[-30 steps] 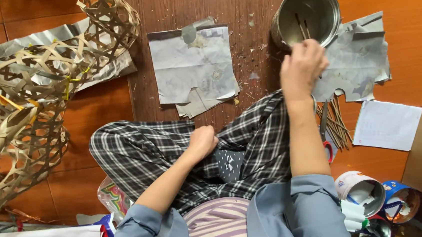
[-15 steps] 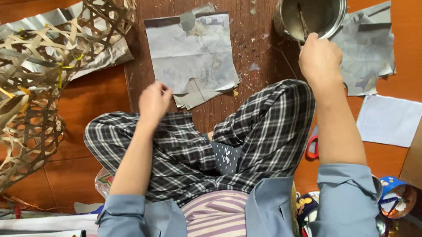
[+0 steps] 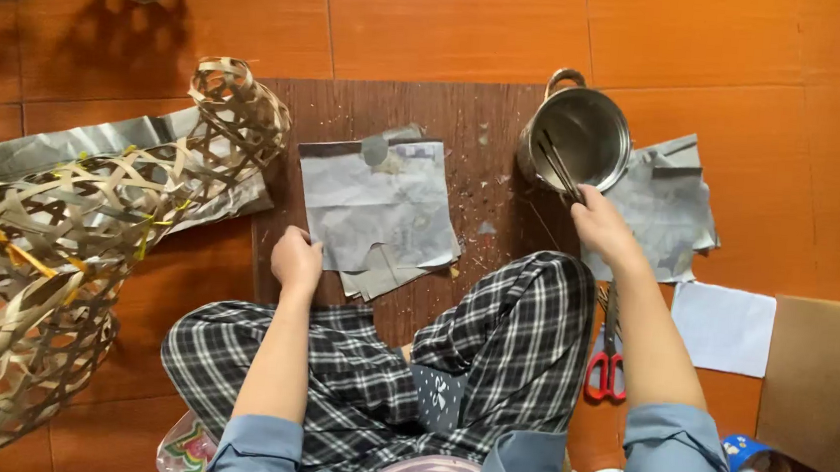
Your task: Applying glue-soaked paper to a woven giraffe frame to create a sculpture
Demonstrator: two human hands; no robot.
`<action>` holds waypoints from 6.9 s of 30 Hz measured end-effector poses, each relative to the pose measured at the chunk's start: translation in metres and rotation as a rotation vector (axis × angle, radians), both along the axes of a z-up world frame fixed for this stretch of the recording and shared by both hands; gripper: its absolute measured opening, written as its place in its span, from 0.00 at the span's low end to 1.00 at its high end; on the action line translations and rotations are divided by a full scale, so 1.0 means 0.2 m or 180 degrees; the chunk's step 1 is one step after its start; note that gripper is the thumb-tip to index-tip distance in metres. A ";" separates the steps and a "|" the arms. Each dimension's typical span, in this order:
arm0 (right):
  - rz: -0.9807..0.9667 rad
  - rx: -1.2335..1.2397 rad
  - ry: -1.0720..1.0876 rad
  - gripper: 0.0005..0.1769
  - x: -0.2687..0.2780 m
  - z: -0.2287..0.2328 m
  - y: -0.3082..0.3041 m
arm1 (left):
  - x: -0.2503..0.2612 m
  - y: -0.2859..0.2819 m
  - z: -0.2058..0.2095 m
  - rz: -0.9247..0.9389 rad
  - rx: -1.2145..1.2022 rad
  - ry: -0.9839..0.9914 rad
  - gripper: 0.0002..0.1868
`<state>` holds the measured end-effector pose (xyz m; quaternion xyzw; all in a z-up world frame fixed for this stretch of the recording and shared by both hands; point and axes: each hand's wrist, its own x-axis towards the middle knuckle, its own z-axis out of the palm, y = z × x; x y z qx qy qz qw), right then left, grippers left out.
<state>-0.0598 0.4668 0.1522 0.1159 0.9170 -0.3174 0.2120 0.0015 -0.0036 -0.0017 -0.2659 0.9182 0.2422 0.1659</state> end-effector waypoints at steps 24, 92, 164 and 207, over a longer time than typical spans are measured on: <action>0.1986 0.1281 0.1642 0.37 0.13 -0.52 -1.29 | 0.01 0.04 -0.36 0.1440 0.2244 0.0392 0.13; -0.1557 -0.2388 0.0226 0.22 0.27 0.04 -0.20 | 0.03 0.22 -0.26 0.1626 0.3239 0.0270 0.20; 0.0262 0.0493 0.0022 0.28 0.05 -0.11 -0.63 | 0.03 0.24 -0.48 0.2113 0.2955 0.0511 0.11; -0.4324 -0.3826 0.1592 0.20 0.14 -0.57 -0.77 | 0.63 -0.85 1.09 0.2130 0.1607 0.3655 0.23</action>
